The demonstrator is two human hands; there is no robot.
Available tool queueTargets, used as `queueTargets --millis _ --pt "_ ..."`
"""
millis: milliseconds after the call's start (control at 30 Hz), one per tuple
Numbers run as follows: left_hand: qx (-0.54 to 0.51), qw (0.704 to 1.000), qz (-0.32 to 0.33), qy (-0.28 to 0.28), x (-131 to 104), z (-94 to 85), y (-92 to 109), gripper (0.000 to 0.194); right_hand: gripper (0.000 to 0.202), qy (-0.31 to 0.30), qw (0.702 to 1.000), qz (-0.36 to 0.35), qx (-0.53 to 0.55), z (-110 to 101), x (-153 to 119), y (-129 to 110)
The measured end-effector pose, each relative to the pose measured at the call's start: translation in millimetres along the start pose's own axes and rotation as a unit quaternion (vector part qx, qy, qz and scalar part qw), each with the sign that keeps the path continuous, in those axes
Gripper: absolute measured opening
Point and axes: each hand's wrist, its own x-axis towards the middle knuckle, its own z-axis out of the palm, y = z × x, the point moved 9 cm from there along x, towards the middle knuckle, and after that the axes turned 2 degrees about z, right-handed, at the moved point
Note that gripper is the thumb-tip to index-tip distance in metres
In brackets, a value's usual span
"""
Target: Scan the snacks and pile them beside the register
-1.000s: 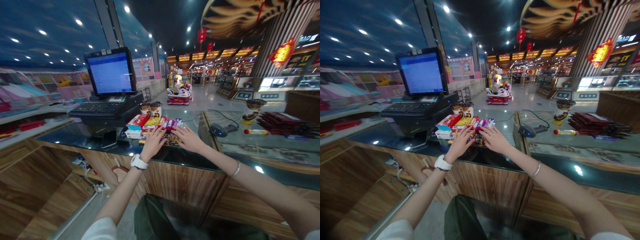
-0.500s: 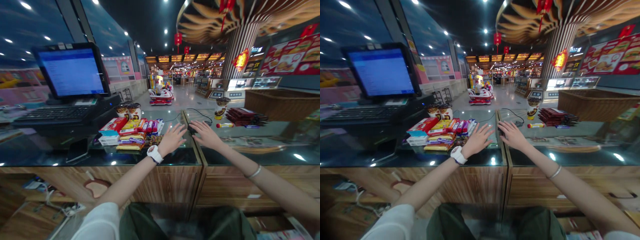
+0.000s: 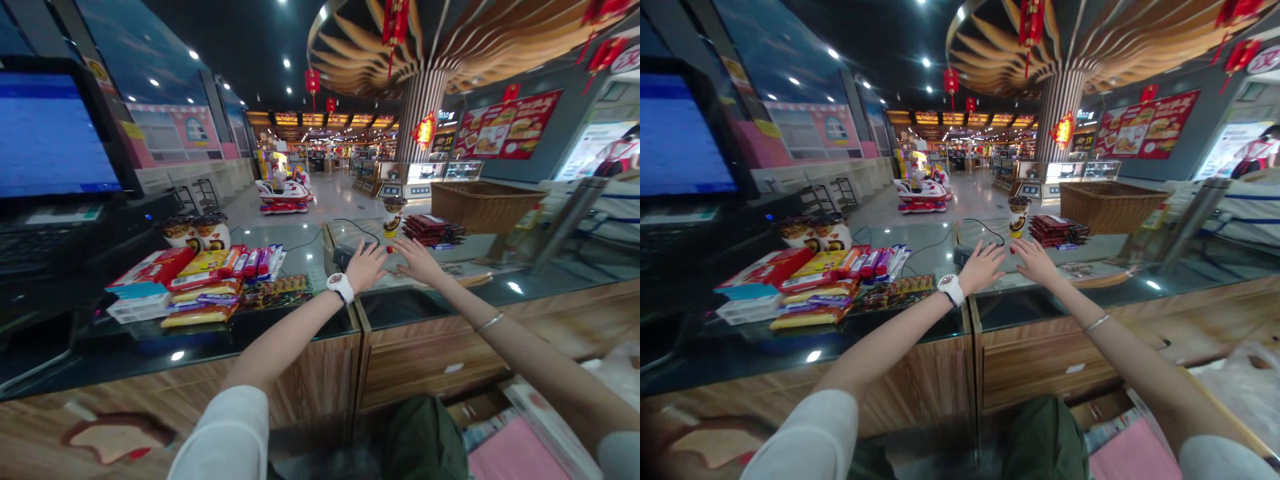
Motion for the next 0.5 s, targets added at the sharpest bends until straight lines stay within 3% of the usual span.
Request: queueTargets --millis 267,500 --pt "-0.012 1.000 -0.024 -0.004 56 30.6 5 0.045 0.070 -0.021 0.999 0.049 -0.003 9 10 41" --pt "-0.018 0.998 -0.065 0.016 83 51.6 -4 0.049 0.072 -0.027 0.995 0.099 0.002 19 27 65"
